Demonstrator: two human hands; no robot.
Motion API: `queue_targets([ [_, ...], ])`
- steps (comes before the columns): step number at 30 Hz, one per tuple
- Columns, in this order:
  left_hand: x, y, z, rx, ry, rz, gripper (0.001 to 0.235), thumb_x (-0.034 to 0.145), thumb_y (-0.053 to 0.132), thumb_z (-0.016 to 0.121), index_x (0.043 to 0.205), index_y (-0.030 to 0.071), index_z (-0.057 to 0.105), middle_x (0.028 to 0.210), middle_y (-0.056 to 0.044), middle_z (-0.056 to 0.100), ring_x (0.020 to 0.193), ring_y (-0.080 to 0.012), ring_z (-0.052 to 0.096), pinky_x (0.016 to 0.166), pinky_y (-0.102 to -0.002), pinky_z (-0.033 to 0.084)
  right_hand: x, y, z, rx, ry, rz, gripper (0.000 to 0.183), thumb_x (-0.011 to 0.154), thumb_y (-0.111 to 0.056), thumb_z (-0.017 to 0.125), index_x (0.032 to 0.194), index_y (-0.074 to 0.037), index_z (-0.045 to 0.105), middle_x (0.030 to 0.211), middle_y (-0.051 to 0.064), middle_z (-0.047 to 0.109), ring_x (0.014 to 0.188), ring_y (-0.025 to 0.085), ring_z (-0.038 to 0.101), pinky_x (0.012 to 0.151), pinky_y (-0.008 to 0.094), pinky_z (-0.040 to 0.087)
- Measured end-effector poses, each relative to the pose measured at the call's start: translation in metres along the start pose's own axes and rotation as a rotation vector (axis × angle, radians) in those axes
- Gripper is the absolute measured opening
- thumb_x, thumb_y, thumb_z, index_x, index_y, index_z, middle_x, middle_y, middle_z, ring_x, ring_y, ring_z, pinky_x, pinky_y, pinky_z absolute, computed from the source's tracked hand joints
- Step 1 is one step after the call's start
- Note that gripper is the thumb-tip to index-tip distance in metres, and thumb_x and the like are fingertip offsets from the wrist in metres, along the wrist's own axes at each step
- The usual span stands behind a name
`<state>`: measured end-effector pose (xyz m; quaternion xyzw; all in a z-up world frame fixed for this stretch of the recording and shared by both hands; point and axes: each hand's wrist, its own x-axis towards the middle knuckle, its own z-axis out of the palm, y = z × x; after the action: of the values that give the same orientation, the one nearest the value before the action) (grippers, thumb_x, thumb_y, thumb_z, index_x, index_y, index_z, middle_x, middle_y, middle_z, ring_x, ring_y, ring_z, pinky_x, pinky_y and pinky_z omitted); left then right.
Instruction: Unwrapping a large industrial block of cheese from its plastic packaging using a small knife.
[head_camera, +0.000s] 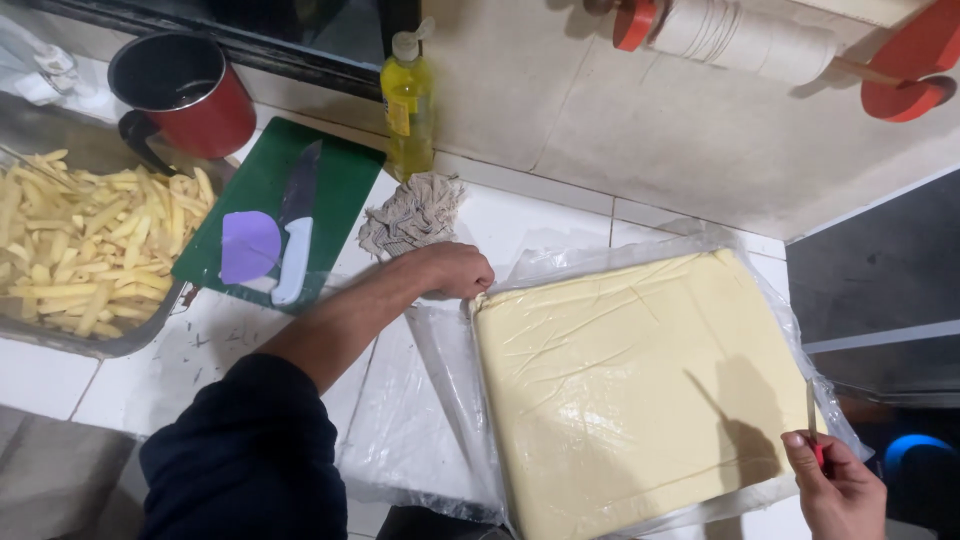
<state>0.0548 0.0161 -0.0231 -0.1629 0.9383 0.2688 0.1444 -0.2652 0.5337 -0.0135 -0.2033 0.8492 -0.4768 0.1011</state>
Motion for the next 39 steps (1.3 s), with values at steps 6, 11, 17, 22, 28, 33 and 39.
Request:
queue_targets([
  [6, -0.019, 0.011, 0.001, 0.161, 0.115, -0.013, 0.014, 0.088, 0.022, 0.063, 0.089, 0.017, 0.076, 0.092, -0.007, 0.075, 0.091, -0.0285, 0.07, 0.081, -0.048, 0.053, -0.01, -0.016, -0.002, 0.03, 0.0, 0.019, 0.024, 0.103, -0.018, 0.077, 0.102, 0.005, 0.072, 0.086, 0.003, 0.068, 0.087, 0.006, 0.058, 0.08, 0.022, 0.046],
  [11, -0.037, 0.014, 0.012, 0.103, 0.261, -0.042, 0.015, 0.09, 0.02, 0.063, 0.092, 0.019, 0.077, 0.091, -0.006, 0.075, 0.095, -0.0273, 0.07, 0.086, -0.047, 0.052, -0.007, -0.024, 0.003, 0.057, -0.021, -0.001, 0.022, 0.103, -0.018, 0.076, 0.104, 0.004, 0.073, 0.086, 0.002, 0.067, 0.086, 0.007, 0.057, 0.078, 0.023, 0.045],
  [17, -0.072, 0.025, 0.015, -0.068, 0.345, -0.169, 0.022, 0.094, 0.02, 0.062, 0.109, 0.021, 0.078, 0.102, -0.007, 0.074, 0.101, -0.0283, 0.07, 0.09, -0.047, 0.054, -0.003, -0.04, 0.011, 0.042, -0.103, -0.092, 0.019, 0.104, -0.016, 0.076, 0.106, 0.003, 0.075, 0.085, 0.002, 0.065, 0.084, 0.008, 0.054, 0.074, 0.024, 0.042],
  [22, -0.071, 0.011, 0.042, -0.435, 0.395, -0.254, 0.029, 0.097, 0.042, 0.063, 0.106, 0.02, 0.079, 0.095, -0.004, 0.08, 0.088, -0.0217, 0.077, 0.086, -0.04, 0.057, -0.01, -0.052, 0.011, 0.034, -0.096, -0.044, 0.019, 0.1, -0.016, 0.074, 0.108, 0.002, 0.073, 0.092, 0.004, 0.07, 0.089, 0.008, 0.063, 0.084, 0.024, 0.052],
  [28, -0.074, 0.023, 0.048, -0.437, 0.234, -0.392, 0.034, 0.085, 0.049, 0.074, 0.092, 0.017, 0.082, 0.091, -0.002, 0.081, 0.086, -0.0195, 0.076, 0.086, -0.039, 0.056, -0.004, -0.044, 0.013, 0.075, -0.1, -0.1, 0.02, 0.102, -0.016, 0.075, 0.103, 0.004, 0.072, 0.086, 0.002, 0.067, 0.086, 0.007, 0.059, 0.08, 0.023, 0.048],
  [33, -0.078, 0.048, 0.048, -0.399, 0.337, -0.466, 0.022, 0.081, 0.038, 0.075, 0.094, 0.021, 0.081, 0.096, -0.005, 0.079, 0.089, -0.0265, 0.076, 0.087, -0.043, 0.057, -0.004, -0.077, 0.03, 0.03, -0.163, -0.128, 0.022, 0.101, -0.017, 0.075, 0.104, 0.004, 0.073, 0.087, -0.001, 0.063, 0.082, 0.005, 0.053, 0.074, 0.021, 0.043],
  [39, -0.078, 0.061, 0.051, -0.293, 0.487, -0.514, 0.018, 0.083, 0.027, 0.071, 0.094, 0.016, 0.08, 0.099, -0.011, 0.078, 0.094, -0.0327, 0.074, 0.087, -0.048, 0.056, 0.001, -0.132, 0.062, 0.007, -0.261, -0.232, 0.02, 0.098, -0.017, 0.074, 0.108, 0.0, 0.075, 0.082, -0.004, 0.062, 0.077, 0.004, 0.05, 0.069, 0.02, 0.041],
])
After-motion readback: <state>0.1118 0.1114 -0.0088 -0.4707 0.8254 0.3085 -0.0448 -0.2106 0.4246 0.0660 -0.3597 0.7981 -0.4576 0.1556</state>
